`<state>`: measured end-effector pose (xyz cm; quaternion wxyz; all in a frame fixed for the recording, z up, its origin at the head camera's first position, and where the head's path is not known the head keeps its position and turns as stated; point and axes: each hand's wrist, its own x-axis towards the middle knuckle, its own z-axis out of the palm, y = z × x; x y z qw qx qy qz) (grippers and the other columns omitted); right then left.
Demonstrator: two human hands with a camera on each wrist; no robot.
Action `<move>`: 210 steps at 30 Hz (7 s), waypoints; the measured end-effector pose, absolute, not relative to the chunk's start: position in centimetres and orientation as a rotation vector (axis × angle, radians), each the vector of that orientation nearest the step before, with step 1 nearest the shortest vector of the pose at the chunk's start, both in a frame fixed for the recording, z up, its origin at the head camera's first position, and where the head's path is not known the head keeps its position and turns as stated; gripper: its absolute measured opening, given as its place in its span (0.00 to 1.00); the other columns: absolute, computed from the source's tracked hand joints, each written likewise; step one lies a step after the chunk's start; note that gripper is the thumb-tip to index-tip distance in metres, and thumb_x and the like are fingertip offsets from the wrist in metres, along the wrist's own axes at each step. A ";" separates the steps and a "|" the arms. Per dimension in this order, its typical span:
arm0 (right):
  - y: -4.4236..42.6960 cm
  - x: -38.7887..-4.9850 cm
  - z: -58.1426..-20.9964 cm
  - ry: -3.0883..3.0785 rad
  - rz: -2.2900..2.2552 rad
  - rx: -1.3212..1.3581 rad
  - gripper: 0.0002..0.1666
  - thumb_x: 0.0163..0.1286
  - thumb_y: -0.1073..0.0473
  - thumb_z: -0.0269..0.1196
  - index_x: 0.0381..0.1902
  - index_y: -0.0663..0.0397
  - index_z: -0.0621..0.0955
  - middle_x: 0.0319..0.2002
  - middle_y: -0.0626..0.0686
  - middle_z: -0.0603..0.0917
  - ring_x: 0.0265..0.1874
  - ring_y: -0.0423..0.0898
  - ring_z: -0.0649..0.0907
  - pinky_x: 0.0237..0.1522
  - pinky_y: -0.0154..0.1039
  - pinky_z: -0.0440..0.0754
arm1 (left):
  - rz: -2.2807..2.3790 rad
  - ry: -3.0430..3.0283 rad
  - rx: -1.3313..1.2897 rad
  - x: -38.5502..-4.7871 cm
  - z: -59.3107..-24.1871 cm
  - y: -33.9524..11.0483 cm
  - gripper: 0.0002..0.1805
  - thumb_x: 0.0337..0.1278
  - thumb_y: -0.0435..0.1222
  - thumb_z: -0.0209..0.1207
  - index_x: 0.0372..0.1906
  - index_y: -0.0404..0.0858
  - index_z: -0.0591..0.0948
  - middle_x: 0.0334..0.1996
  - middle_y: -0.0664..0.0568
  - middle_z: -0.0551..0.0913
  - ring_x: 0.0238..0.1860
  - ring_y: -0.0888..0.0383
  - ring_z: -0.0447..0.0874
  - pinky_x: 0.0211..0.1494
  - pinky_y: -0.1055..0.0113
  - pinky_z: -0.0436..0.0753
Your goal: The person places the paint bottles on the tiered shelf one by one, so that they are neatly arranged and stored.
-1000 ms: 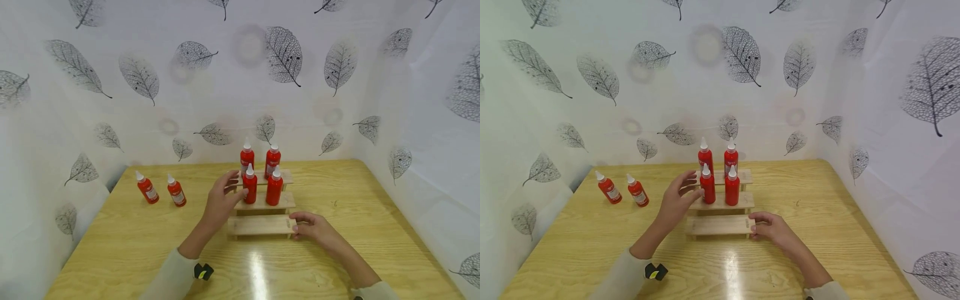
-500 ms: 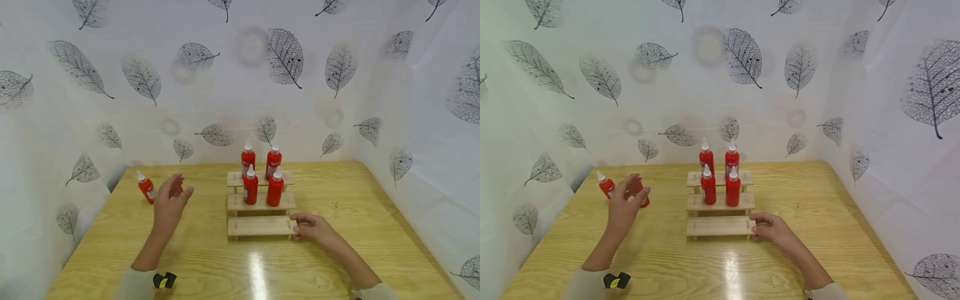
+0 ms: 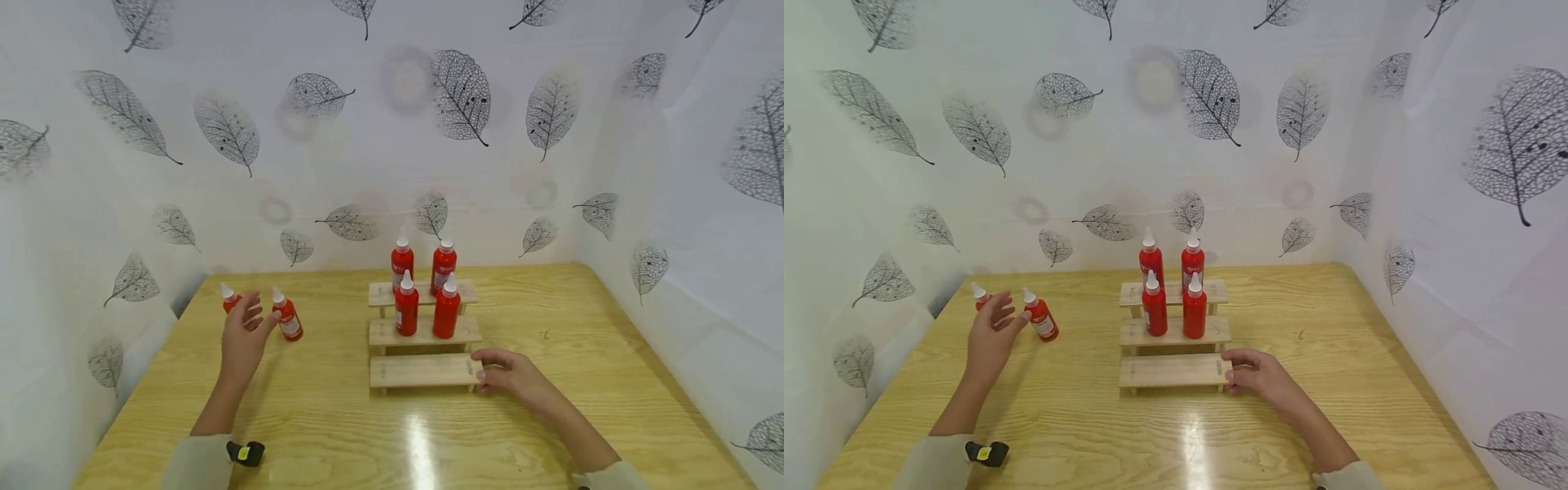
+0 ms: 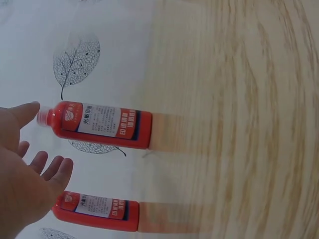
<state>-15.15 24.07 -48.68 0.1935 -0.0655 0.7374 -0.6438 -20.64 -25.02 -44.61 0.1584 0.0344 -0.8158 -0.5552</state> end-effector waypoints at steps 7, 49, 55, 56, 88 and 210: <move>24.3 -15.1 -48.7 2.086 -1.786 -0.177 0.33 0.71 0.59 0.65 0.67 0.71 0.70 0.61 0.68 0.75 0.43 0.54 0.87 0.49 0.43 0.88 | -1.678 -2.377 0.084 -21.5 -45.7 -25.0 0.33 0.67 0.41 0.64 0.73 0.38 0.68 0.68 0.42 0.72 0.66 0.47 0.73 0.53 0.87 0.73; 24.0 -15.2 -48.5 2.072 -1.800 -0.182 0.34 0.71 0.58 0.65 0.68 0.71 0.70 0.60 0.67 0.76 0.43 0.54 0.87 0.48 0.44 0.89 | -1.807 -2.360 -0.093 -20.0 -42.9 -20.7 0.32 0.65 0.36 0.65 0.72 0.43 0.68 0.65 0.44 0.74 0.66 0.48 0.75 0.56 0.85 0.77; 24.0 -15.1 -48.6 2.060 -1.810 -0.172 0.34 0.71 0.59 0.65 0.68 0.70 0.70 0.64 0.69 0.73 0.44 0.55 0.87 0.49 0.43 0.88 | -1.811 -2.345 -0.198 -19.1 -42.4 -18.4 0.30 0.63 0.36 0.67 0.69 0.45 0.72 0.62 0.46 0.76 0.64 0.48 0.78 0.58 0.79 0.80; 24.0 -15.0 -48.6 2.058 -1.810 -0.172 0.34 0.71 0.59 0.65 0.68 0.70 0.69 0.64 0.69 0.73 0.44 0.55 0.87 0.49 0.43 0.88 | -1.821 -2.338 -0.214 -18.9 -42.4 -18.1 0.30 0.63 0.35 0.67 0.68 0.45 0.72 0.62 0.46 0.76 0.64 0.48 0.78 0.58 0.78 0.80; 24.2 -15.1 -48.6 2.065 -1.796 -0.166 0.33 0.71 0.58 0.65 0.68 0.70 0.70 0.63 0.68 0.73 0.43 0.53 0.88 0.48 0.43 0.88 | -1.918 -2.376 -0.580 -16.0 -40.6 -9.3 0.27 0.60 0.39 0.69 0.64 0.52 0.77 0.59 0.56 0.80 0.59 0.54 0.81 0.62 0.59 0.83; 24.0 -15.1 -48.8 2.048 -1.810 -0.160 0.34 0.71 0.57 0.65 0.68 0.68 0.70 0.57 0.63 0.78 0.44 0.53 0.88 0.49 0.43 0.88 | -1.510 -2.414 0.403 -23.8 -44.5 -31.1 0.37 0.71 0.33 0.58 0.79 0.42 0.58 0.72 0.38 0.67 0.69 0.39 0.70 0.71 0.43 0.73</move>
